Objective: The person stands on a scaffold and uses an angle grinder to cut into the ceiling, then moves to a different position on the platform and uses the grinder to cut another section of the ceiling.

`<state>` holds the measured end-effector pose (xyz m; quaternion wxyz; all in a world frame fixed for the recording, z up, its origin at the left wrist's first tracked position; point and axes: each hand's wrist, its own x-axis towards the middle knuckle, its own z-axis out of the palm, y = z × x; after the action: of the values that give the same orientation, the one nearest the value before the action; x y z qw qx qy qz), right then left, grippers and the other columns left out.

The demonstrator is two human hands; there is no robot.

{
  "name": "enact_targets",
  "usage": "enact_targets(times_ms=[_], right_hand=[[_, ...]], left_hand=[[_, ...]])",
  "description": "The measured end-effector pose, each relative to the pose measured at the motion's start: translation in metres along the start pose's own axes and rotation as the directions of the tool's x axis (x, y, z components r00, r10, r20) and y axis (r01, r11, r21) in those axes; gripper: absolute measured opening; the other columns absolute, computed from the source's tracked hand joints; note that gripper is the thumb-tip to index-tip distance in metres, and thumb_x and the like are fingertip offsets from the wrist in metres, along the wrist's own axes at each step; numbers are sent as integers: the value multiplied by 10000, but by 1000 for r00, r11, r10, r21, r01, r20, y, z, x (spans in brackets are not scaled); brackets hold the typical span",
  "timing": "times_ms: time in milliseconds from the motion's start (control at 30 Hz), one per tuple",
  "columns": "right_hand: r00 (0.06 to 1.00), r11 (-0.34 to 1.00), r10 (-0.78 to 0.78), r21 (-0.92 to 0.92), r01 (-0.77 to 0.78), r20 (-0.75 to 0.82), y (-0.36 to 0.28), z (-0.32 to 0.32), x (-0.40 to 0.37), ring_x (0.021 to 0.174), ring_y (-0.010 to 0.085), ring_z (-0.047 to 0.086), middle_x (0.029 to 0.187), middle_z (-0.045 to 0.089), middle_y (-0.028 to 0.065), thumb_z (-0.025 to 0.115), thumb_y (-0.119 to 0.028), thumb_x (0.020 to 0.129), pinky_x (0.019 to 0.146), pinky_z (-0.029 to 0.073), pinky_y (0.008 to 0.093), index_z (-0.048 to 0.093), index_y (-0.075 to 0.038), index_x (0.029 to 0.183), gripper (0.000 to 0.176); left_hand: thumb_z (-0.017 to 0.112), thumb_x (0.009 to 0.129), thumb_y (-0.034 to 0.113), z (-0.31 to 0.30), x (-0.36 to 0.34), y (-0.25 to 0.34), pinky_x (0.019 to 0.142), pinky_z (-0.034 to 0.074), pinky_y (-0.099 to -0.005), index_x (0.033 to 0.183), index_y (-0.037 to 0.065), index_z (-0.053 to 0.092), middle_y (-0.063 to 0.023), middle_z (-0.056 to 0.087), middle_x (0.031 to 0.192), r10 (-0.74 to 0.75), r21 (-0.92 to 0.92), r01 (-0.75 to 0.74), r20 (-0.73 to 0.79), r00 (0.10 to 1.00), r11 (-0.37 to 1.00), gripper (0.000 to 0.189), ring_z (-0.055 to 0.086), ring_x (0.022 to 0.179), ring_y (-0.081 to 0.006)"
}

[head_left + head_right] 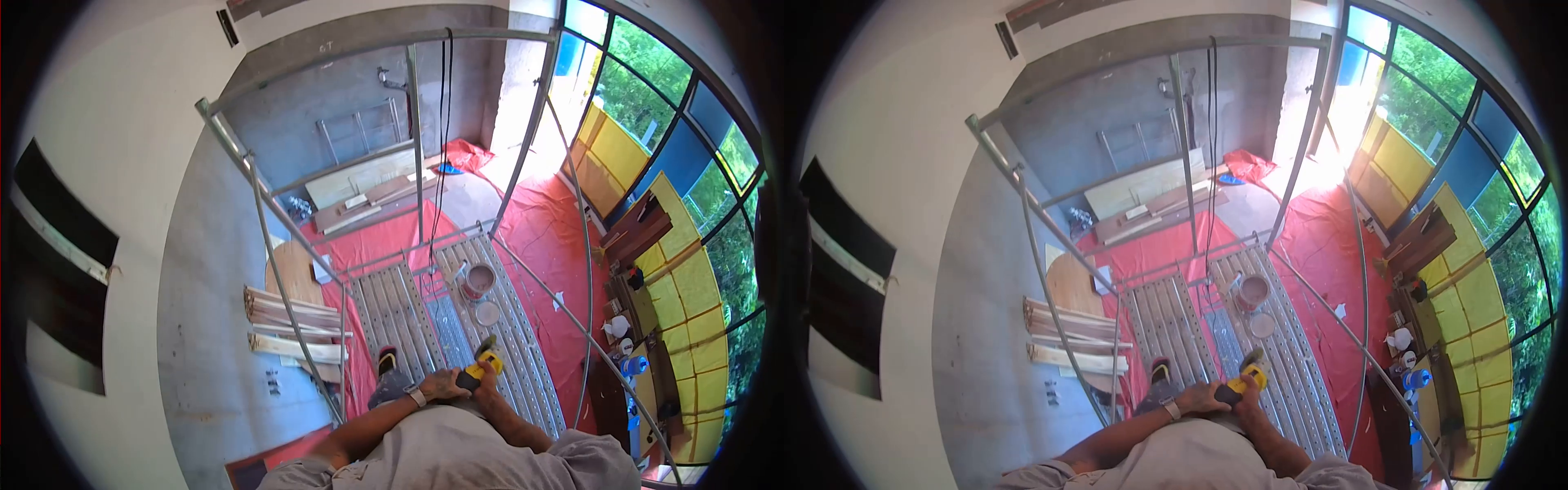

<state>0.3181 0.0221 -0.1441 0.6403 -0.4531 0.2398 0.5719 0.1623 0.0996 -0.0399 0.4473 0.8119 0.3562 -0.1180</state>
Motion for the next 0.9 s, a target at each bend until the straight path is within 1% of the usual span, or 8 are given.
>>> enact_targets(times_ms=[233, 333, 367, 433, 600, 700, 800, 900], right_hand=[[996, 938, -62, 338, 80, -64, 3, 16, 46, 749, 287, 668, 836, 626, 83, 730, -167, 806, 733, 599, 485, 585, -115, 1050, 288], [984, 925, -136, 342, 168, -116, -5, 54, 48, 749, 286, 668, 836, 626, 83, 730, -163, 806, 733, 600, 483, 585, -115, 1050, 288], [977, 919, -168, 339, 202, -129, -7, 65, 52, 749, 286, 669, 836, 626, 82, 730, -161, 806, 733, 600, 483, 585, -115, 1050, 288], [960, 901, -233, 338, 272, -153, -15, 93, 60, 750, 285, 669, 836, 626, 82, 730, -158, 805, 733, 600, 482, 585, -114, 1050, 288], [915, 826, -361, 395, 403, -179, -43, 169, 77, 751, 282, 670, 836, 626, 81, 729, -151, 805, 734, 601, 479, 585, -113, 1050, 287], [888, 788, -409, 409, 460, -210, -55, 196, 74, 751, 281, 671, 836, 626, 80, 729, -147, 805, 734, 601, 478, 585, -113, 1051, 287], [864, 756, -445, 418, 504, -236, -64, 211, 69, 752, 279, 671, 836, 626, 79, 729, -143, 804, 734, 602, 476, 585, -112, 1051, 287], [846, 720, -469, 444, 533, -254, -68, 221, 67, 752, 278, 672, 835, 626, 78, 729, -139, 804, 735, 602, 475, 585, -111, 1051, 287]], left_hand=[[813, 833, 449, -220, 80, -57, 842, 580, -446, 1261, 10, 648, -201, 746, 1061, 235, 30, -245, -415, 879, 969, 635, 736, 972, -354], [836, 826, 287, -385, 81, -56, 873, 575, -449, 1190, 17, 656, -191, 725, 1070, 360, 165, -346, -686, 632, 924, 487, 705, 997, -386], [831, 830, 267, -437, 86, -59, 905, 564, -447, 1199, 9, 650, -203, 715, 1114, 506, 383, -347, -760, 409, 856, 485, 691, 1033, -381], [845, 814, 285, -546, 74, -52, 989, 529, -451, 1186, -25, 682, -223, 705, 1197, 577, 509, -313, -796, 183, 802, 511, 677, 1103, -386], [832, 803, 262, -767, 39, 7, 922, 508, -485, 1216, 0, 616, -197, 686, 1158, 635, 637, -3, -769, -67, 771, 535, 639, 1090, -363], [743, 874, 446, -845, 96, -18, 863, 500, -481, 1102, 10, 689, -195, 733, 1060, 646, 606, 254, -754, -117, 754, 495, 691, 1001, -346], [608, 927, 596, -835, 104, -9, 805, 488, -475, 896, 56, 756, -190, 759, 875, 314, 390, 362, -915, 253, 847, 561, 731, 839, -337], [523, 954, 648, -834, 117, -17, 791, 483, -491, 733, 108, 759, -186, 740, 735, 399, 395, 323, -915, 57, 860, 629, 734, 724, -339]])
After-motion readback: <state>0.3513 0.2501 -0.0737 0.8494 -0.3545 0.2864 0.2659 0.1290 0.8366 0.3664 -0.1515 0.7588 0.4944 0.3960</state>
